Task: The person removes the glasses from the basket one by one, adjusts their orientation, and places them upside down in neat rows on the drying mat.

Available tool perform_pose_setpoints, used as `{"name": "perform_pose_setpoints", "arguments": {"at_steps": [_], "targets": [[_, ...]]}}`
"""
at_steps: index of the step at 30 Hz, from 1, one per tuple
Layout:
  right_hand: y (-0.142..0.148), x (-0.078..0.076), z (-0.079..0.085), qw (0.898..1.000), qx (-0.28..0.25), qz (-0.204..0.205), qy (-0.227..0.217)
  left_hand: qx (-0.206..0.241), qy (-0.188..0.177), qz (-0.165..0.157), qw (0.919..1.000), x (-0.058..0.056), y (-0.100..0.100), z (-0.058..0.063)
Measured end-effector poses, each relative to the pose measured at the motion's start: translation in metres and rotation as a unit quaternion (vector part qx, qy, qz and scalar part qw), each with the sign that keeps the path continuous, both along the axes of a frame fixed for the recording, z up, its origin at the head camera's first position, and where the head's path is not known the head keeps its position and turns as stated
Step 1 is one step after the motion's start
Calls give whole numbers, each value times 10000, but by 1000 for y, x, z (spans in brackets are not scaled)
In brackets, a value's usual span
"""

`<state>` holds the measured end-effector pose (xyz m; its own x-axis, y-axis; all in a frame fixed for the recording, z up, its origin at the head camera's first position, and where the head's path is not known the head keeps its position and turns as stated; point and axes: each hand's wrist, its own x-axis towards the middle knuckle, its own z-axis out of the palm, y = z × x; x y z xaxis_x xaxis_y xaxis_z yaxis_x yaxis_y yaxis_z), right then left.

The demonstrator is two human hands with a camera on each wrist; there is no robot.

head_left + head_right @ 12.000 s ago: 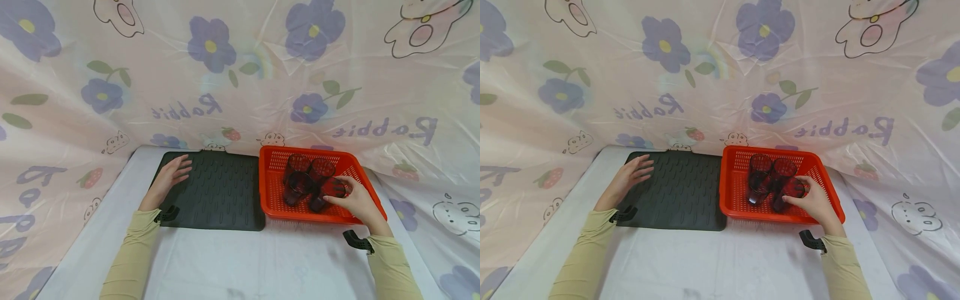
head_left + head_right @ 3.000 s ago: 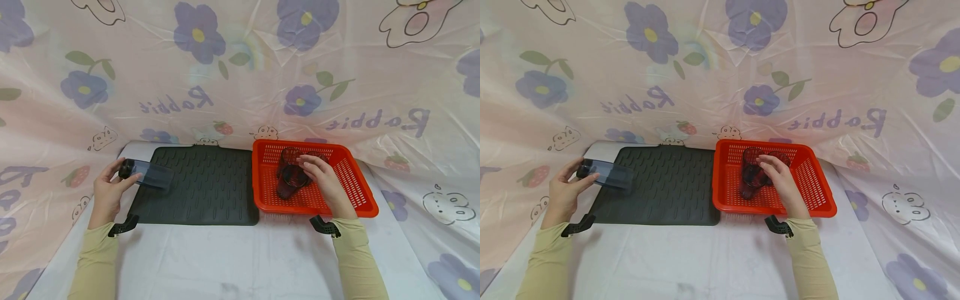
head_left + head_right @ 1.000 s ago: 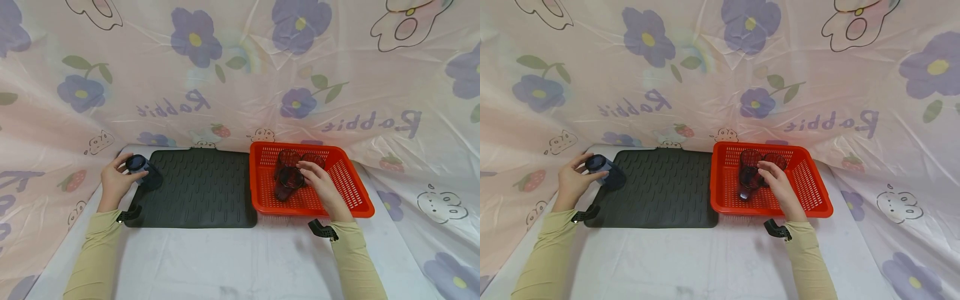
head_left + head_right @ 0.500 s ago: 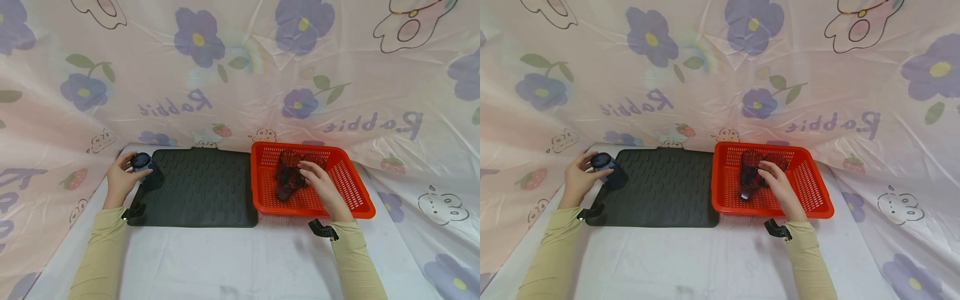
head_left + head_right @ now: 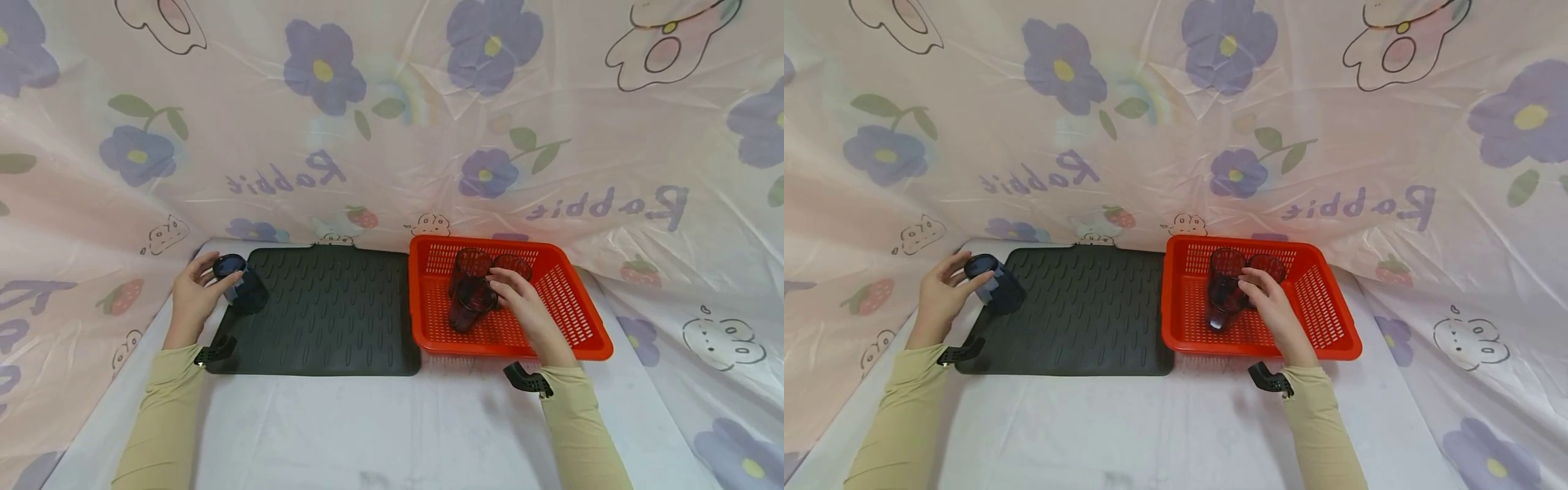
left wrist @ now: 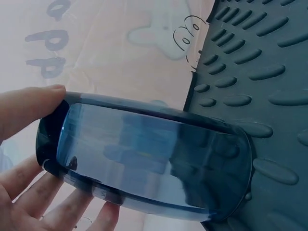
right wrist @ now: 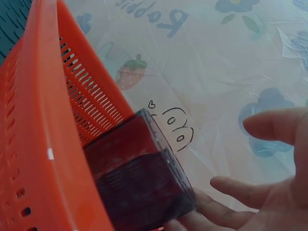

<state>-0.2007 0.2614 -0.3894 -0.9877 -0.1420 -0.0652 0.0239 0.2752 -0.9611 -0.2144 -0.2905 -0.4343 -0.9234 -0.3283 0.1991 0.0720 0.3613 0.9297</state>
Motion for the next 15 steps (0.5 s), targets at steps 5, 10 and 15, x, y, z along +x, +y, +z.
{"name": "perform_pose_setpoints", "arguments": {"at_steps": [5,10,15], "targets": [[0,-2,-2,9997,216,28,-146,14,-71,-50,10000,1,0,3],[-1,-3,-5,9972,690,106,-281,-16,-233,-78,9997,4,-1,5],[-4,-3,-11,9939,1070,250,-133,-102,-363,-109,9992,4,-4,4]]}}
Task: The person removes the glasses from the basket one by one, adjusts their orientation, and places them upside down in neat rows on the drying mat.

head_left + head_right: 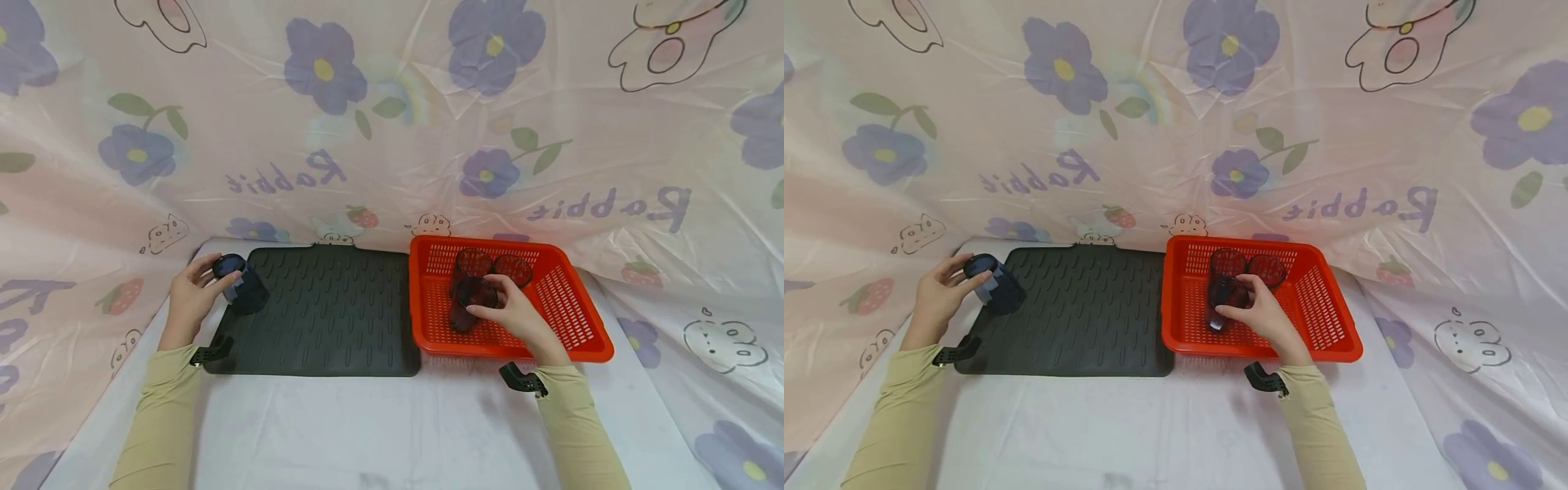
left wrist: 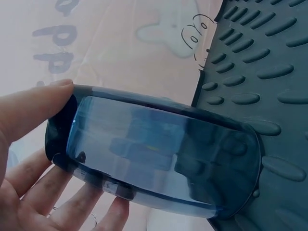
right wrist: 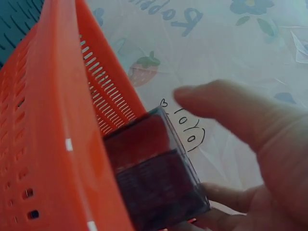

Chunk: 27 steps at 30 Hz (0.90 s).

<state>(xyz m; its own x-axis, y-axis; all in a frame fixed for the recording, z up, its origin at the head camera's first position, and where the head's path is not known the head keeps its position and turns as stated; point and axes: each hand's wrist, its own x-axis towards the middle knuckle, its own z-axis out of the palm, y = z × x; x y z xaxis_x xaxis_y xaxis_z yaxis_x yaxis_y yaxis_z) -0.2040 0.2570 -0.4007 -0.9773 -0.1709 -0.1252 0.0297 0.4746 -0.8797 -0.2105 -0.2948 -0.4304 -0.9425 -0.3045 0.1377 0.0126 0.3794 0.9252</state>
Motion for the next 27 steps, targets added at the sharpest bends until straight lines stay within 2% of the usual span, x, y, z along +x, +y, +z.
{"name": "perform_pose_setpoints", "arguments": {"at_steps": [8,17,27], "targets": [[-3,0,-4,9997,143,60,186,-114,-79,38,9999,-2,-1,-4],[-2,-1,-4,9995,248,29,196,-75,-208,111,9997,-2,3,3],[-3,-2,-1,9993,284,139,214,62,-424,143,9990,-3,3,4]]}}
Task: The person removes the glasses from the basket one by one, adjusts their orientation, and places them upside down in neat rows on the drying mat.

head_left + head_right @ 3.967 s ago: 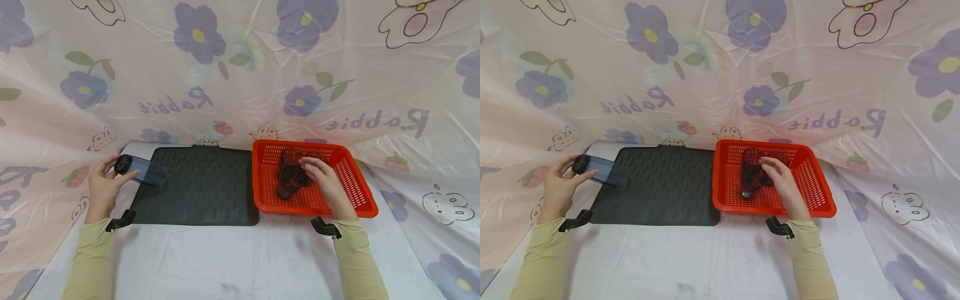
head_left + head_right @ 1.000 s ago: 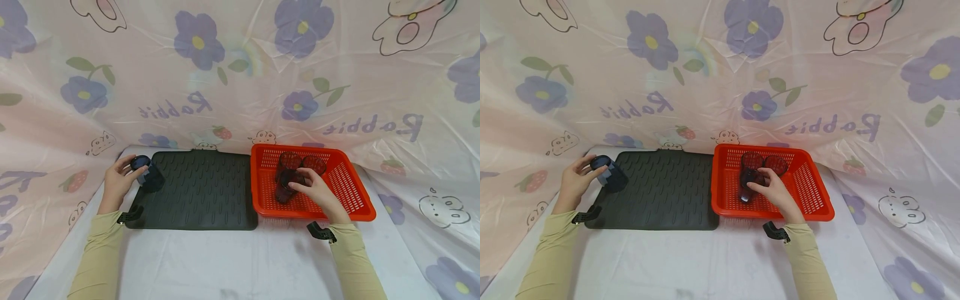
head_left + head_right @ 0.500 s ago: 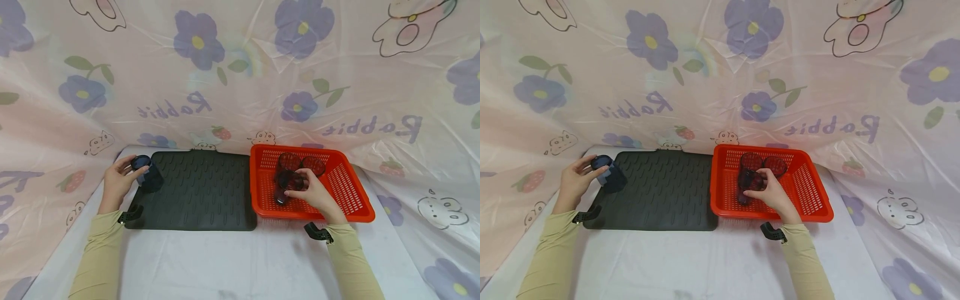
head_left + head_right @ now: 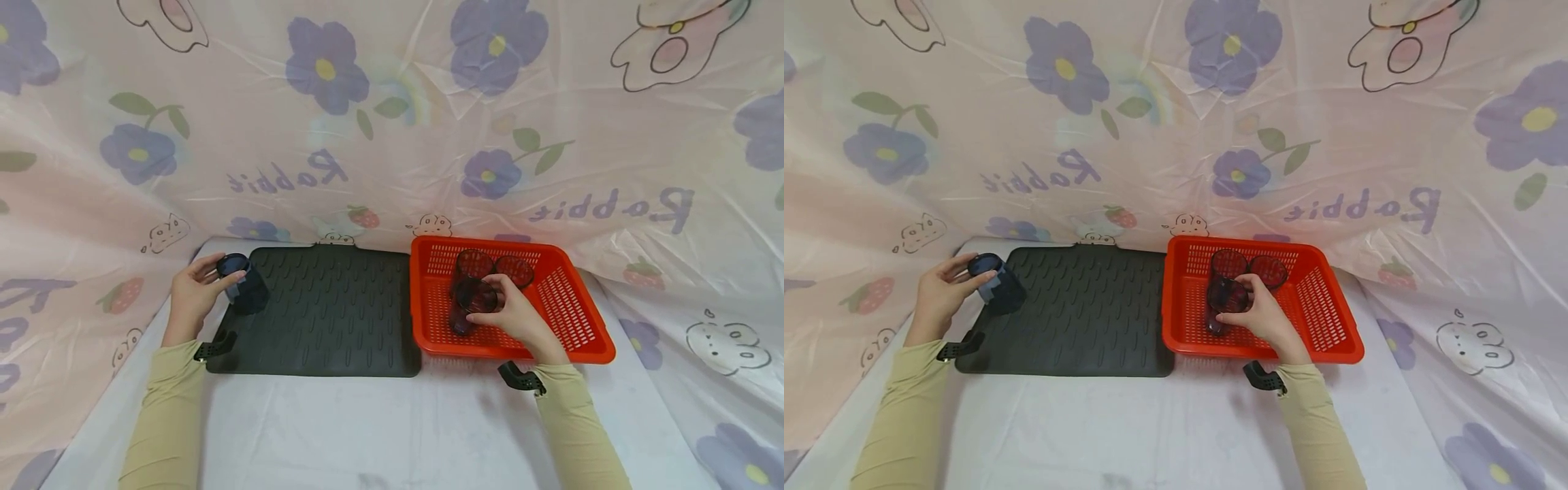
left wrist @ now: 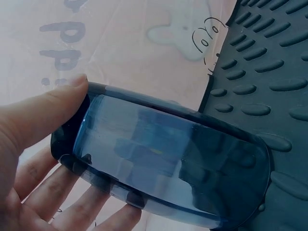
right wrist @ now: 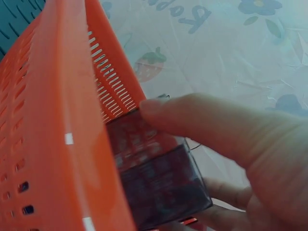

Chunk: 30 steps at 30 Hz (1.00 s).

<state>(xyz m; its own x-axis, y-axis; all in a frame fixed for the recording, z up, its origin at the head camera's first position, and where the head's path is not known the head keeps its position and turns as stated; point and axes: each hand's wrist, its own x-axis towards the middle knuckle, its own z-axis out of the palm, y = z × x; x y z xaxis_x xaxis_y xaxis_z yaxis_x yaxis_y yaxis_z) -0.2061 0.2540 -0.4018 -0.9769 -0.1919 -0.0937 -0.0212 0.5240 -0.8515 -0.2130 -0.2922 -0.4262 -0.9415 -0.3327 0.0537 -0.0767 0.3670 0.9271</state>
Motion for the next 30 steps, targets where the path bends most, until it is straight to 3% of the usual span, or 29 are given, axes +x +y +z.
{"name": "perform_pose_setpoints", "arguments": {"at_steps": [14,21,30], "targets": [[-3,-1,-3,9992,188,-115,337,143,29,33,9999,0,-3,-3],[0,-1,-2,9994,126,-191,257,194,-34,60,9998,-1,-2,-2],[0,6,14,9992,96,-289,242,74,-105,35,9999,0,-3,1]]}}
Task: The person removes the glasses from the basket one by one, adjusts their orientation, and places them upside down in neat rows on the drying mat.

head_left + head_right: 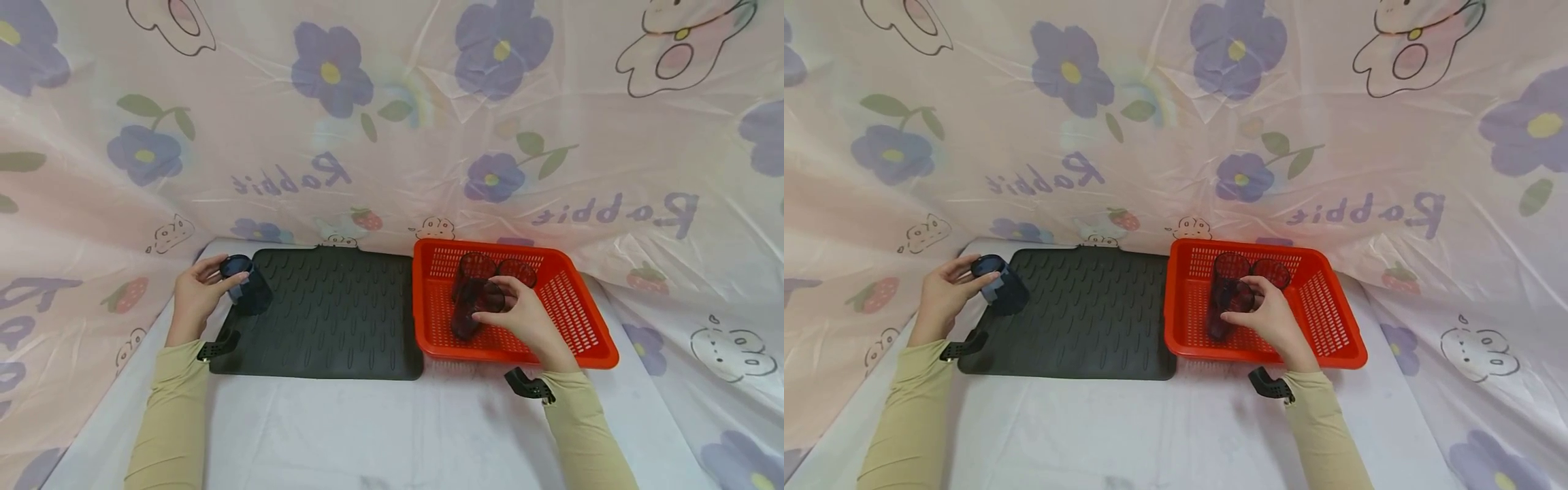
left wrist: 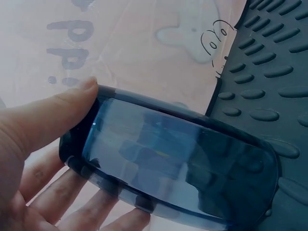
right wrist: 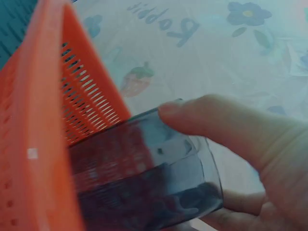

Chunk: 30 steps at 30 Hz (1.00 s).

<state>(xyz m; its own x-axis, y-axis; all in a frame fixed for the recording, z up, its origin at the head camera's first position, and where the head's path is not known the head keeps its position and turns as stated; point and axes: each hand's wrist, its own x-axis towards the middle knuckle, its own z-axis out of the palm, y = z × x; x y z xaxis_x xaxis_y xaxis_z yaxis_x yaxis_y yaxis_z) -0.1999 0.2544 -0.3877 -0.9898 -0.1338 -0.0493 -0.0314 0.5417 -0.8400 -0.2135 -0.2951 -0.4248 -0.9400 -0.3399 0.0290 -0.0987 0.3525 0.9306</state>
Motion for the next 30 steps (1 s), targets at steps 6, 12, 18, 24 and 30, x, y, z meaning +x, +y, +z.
{"name": "perform_pose_setpoints", "arguments": {"at_steps": [6,12,18,24,30], "targets": [[-2,4,17,9987,-514,19,56,-92,-61,-135,9998,2,-1,4],[-5,4,30,9958,-910,1,60,60,-132,-178,9997,0,-2,4],[-9,4,41,9940,-1081,-72,151,35,-115,-212,9997,-1,0,3],[-15,5,48,9916,-1286,-145,73,-7,-140,-148,9998,2,1,4],[-23,3,55,9887,-1480,-167,142,-52,-130,-144,9998,3,2,4]]}}
